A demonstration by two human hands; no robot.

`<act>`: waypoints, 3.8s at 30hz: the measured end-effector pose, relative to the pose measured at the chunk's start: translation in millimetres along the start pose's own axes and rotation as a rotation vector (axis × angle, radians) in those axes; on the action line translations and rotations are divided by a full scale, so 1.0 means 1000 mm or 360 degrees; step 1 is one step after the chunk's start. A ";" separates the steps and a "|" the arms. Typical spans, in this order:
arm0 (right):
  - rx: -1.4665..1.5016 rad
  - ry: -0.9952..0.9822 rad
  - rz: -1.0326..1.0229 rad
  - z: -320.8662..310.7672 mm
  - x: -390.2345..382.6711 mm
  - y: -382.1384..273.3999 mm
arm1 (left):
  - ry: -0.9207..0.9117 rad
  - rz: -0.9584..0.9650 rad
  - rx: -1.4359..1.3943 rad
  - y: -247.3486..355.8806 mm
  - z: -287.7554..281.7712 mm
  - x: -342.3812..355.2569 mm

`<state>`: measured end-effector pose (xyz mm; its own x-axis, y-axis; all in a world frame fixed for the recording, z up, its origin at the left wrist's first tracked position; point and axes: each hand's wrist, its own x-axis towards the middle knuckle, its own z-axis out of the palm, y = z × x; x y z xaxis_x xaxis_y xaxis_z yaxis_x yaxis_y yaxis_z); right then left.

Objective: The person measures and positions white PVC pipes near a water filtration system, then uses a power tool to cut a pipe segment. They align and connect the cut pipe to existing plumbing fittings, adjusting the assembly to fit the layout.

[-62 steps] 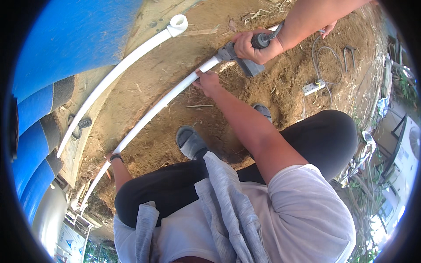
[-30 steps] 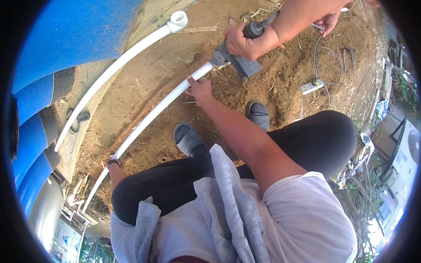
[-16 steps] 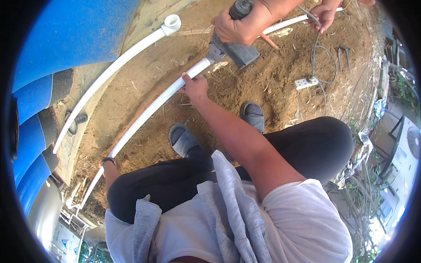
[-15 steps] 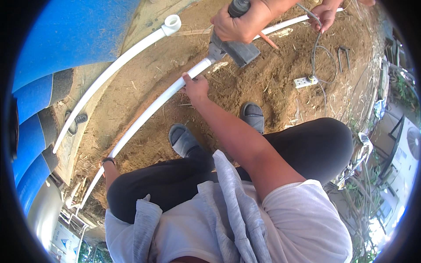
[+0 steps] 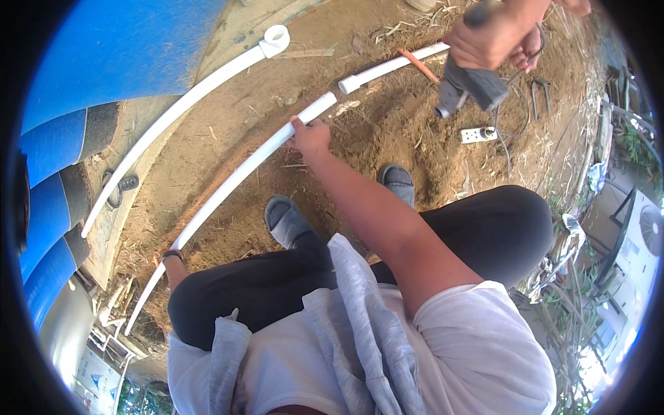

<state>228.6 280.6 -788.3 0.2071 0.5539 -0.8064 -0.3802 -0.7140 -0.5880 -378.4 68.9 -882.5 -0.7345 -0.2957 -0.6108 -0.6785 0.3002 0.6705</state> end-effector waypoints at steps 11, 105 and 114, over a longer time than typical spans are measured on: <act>-0.0010 0.0087 0.0136 -0.023 0.048 -0.009 | -0.0014 0.0000 -0.0010 -0.012 0.022 -0.024; 0.0265 0.0034 0.0242 -0.042 0.083 -0.028 | -0.0205 0.0370 0.0034 0.020 0.045 -0.052; 0.0434 -0.0075 0.0207 -0.048 0.087 -0.024 | -0.0124 0.0214 -0.0173 0.000 0.046 -0.036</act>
<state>299.4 325.4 -846.9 0.1011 0.4889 -0.8665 -0.6301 -0.6425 -0.4361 -352.1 121.5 -880.0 -0.8201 -0.1874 -0.5407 -0.5718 0.2312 0.7871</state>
